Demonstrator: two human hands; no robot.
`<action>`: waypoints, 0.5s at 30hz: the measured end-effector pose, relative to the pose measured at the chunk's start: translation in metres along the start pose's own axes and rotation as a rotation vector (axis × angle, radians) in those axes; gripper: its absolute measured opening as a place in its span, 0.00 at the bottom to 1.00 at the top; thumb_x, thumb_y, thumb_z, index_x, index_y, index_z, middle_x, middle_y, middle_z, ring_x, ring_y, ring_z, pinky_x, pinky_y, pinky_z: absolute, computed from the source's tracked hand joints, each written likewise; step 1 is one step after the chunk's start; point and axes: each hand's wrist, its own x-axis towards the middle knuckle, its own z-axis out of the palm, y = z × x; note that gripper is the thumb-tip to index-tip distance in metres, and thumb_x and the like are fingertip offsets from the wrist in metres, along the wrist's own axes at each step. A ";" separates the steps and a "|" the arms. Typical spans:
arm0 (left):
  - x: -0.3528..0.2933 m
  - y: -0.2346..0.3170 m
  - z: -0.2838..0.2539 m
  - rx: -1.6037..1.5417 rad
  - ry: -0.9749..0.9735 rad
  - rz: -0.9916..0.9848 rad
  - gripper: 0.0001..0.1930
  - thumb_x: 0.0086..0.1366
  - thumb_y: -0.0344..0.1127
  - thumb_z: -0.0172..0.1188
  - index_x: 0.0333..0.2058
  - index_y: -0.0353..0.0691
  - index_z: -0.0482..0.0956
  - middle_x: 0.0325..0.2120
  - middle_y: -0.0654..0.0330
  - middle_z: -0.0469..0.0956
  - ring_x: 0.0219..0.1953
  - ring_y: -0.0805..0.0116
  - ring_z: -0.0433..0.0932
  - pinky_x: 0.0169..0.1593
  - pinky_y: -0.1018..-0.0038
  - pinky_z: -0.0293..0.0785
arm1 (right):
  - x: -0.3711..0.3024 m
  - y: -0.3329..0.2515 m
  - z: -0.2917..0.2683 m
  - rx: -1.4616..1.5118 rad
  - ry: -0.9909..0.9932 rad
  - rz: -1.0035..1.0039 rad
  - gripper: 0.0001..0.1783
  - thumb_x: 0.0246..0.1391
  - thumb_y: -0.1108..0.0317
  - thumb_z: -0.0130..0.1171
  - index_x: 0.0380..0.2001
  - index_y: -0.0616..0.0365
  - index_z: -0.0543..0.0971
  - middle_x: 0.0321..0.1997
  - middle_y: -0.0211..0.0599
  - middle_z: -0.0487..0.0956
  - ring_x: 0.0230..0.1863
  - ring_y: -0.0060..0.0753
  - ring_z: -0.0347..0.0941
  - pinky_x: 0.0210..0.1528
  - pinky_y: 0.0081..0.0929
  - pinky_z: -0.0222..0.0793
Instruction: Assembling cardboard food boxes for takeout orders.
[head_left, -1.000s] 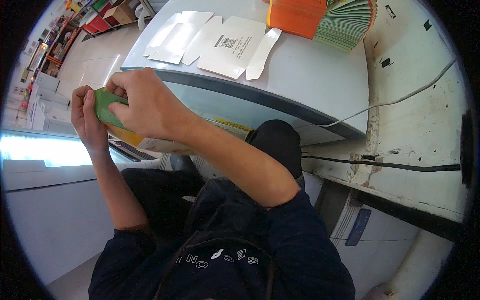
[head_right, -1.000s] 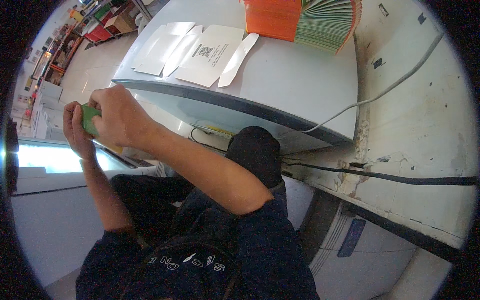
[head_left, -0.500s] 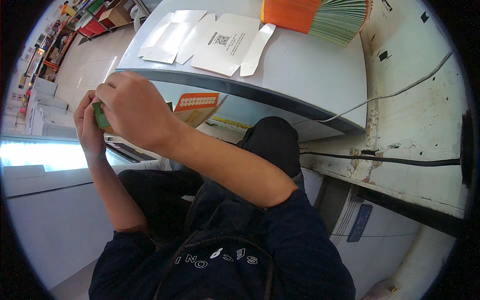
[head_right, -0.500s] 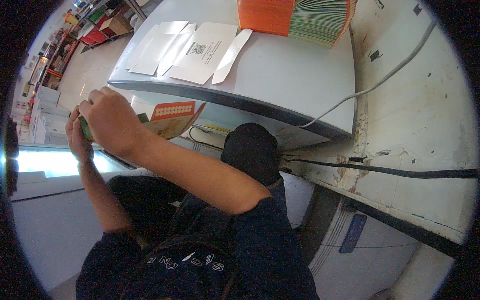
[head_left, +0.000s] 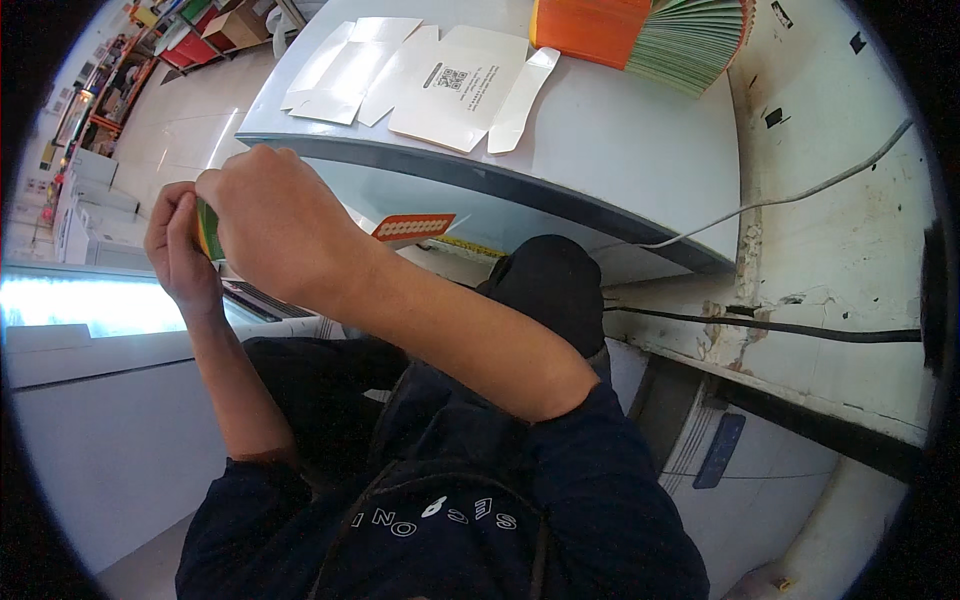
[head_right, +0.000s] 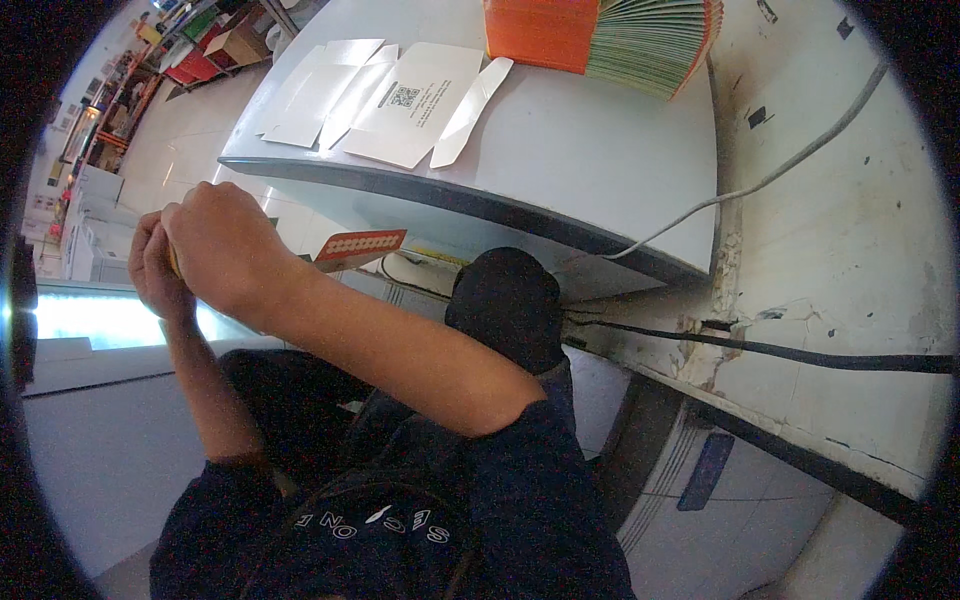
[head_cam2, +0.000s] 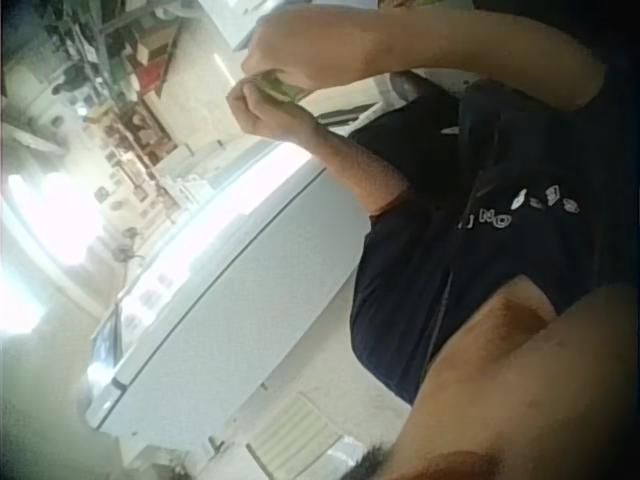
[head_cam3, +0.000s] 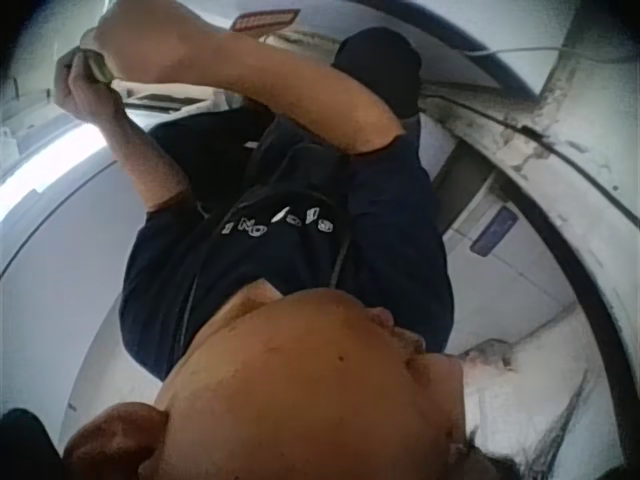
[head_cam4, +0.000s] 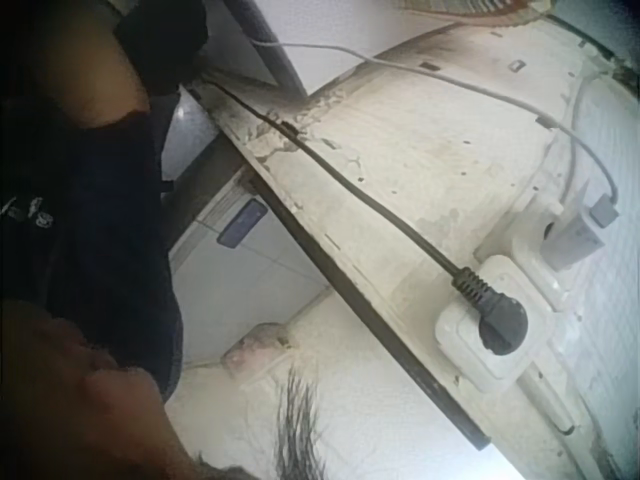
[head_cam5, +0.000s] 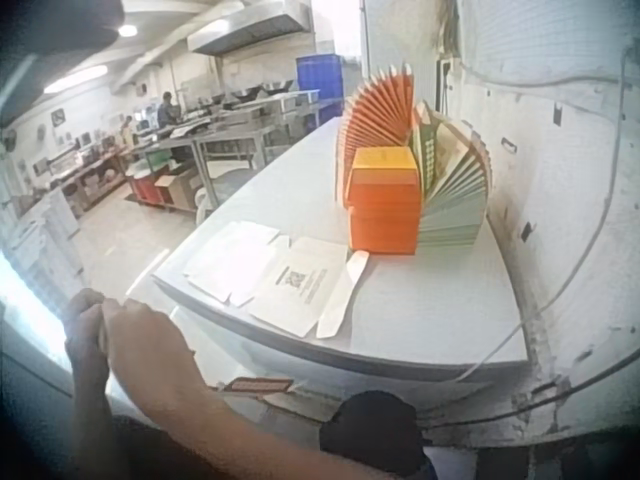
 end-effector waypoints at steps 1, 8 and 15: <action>0.000 0.002 0.002 -0.001 -0.002 0.000 0.10 0.65 0.32 0.45 0.34 0.31 0.73 0.24 0.65 0.70 0.27 0.82 0.66 0.30 0.87 0.60 | -0.001 0.001 0.000 -0.012 0.003 -0.021 0.09 0.47 0.74 0.57 0.30 0.71 0.80 0.28 0.56 0.79 0.30 0.47 0.80 0.38 0.33 0.76; 0.000 0.015 0.009 0.037 -0.101 0.007 0.11 0.67 0.33 0.43 0.34 0.32 0.71 0.25 0.64 0.70 0.27 0.82 0.67 0.30 0.85 0.61 | -0.006 0.002 0.006 0.049 0.096 -0.085 0.09 0.47 0.73 0.56 0.29 0.68 0.80 0.24 0.51 0.78 0.26 0.46 0.77 0.34 0.34 0.73; -0.004 0.023 0.004 -0.031 0.012 -0.076 0.10 0.66 0.34 0.43 0.32 0.34 0.70 0.24 0.65 0.67 0.28 0.80 0.65 0.31 0.84 0.60 | -0.003 0.001 0.009 0.223 0.114 -0.103 0.09 0.46 0.74 0.54 0.29 0.67 0.80 0.24 0.50 0.78 0.26 0.44 0.76 0.33 0.35 0.72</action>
